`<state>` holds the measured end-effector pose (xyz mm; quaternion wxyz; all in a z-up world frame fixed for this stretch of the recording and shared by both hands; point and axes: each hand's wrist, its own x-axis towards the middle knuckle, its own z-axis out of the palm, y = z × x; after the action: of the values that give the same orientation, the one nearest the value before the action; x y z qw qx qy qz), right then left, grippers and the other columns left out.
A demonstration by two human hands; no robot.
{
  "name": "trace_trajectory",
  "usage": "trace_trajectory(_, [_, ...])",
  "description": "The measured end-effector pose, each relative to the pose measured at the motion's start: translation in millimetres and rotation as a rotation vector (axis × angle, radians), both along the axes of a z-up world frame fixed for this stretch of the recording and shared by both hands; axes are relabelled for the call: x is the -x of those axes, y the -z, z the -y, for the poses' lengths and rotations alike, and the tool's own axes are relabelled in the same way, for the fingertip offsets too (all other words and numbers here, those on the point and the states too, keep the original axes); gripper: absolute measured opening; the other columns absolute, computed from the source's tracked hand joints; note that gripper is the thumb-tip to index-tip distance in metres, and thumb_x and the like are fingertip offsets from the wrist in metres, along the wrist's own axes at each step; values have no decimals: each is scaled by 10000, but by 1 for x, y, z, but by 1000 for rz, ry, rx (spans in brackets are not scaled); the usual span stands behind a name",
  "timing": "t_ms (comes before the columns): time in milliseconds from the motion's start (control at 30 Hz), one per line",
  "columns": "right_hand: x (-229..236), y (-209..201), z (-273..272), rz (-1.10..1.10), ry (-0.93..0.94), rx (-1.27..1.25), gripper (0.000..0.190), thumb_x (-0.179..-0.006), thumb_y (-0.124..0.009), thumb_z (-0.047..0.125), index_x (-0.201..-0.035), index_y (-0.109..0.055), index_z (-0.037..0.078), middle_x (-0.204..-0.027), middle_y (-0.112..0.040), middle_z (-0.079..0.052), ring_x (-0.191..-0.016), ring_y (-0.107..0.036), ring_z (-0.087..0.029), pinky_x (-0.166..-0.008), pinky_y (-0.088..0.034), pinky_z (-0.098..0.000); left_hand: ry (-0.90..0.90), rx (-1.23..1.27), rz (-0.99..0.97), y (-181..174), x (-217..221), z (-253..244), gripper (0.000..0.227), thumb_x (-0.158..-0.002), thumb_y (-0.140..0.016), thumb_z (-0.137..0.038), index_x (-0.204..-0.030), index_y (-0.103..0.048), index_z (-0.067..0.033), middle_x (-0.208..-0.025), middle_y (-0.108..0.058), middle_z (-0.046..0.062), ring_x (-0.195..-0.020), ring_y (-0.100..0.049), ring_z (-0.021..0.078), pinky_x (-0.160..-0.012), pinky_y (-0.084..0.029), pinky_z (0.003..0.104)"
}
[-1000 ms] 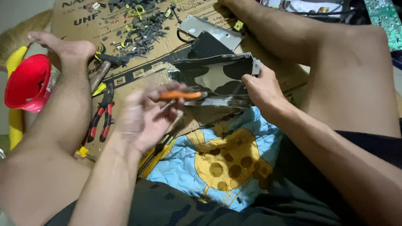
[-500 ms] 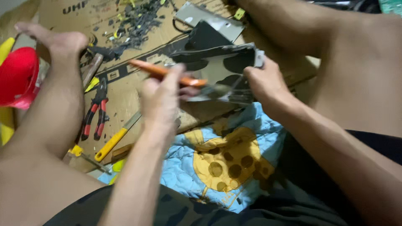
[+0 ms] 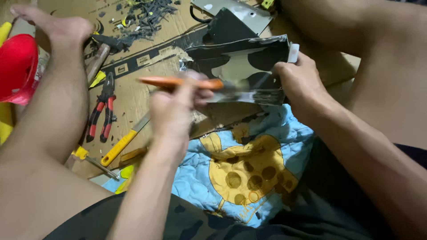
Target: The person scrapes a dark, curved object using a metal scraper and a brush. They repeatedly remove dark residue from the surface, occasionally switching between tools to clear debris.
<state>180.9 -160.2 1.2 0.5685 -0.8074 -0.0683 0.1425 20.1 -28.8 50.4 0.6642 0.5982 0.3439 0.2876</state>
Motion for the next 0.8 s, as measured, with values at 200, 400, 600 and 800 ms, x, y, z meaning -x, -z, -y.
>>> trace_trajectory(200, [1, -3, 1, -23, -5, -37, 341, -796, -623, 159, -1097, -671, 5, -959, -647, -239, -971, -656, -393, -834, -515, -645, -142, -647, -357, 32, 19, -30, 114, -944, -701, -228, -999, -736, -134, -922, -760, 175, -906, -760, 327, -757, -599, 404])
trace_trajectory(400, [-10, 13, 9, -40, 11, -19, 335, -816, -615, 128, -1123, -669, 5, -999, -655, -237, -994, -661, -410, -834, -520, -638, 84, -207, -313, -6, -1, 9, 401, -829, -683, -428, -1008, -739, -73, -903, -773, 116, -807, -751, 195, -613, -663, 316])
trace_trajectory(600, [-2, 3, 0, 31, 1, -9, 319, -864, -659, 177, -1139, -663, 15, -985, -645, -260, -970, -673, -448, -832, -510, -663, -42, -884, -456, 14, 43, -48, 174, -976, -594, -4, -1102, -710, 21, -965, -716, 247, -872, -735, 376, -743, -627, 418])
trace_trajectory(800, [-6, 6, 4, -7, 14, -40, 338, -881, -650, 163, -1173, -662, -8, -1016, -640, -254, -1006, -657, -438, -837, -504, -682, 36, -342, -175, -5, 16, -9, 165, -837, -733, -288, -948, -770, -172, -888, -770, 68, -874, -734, 186, -797, -598, 320])
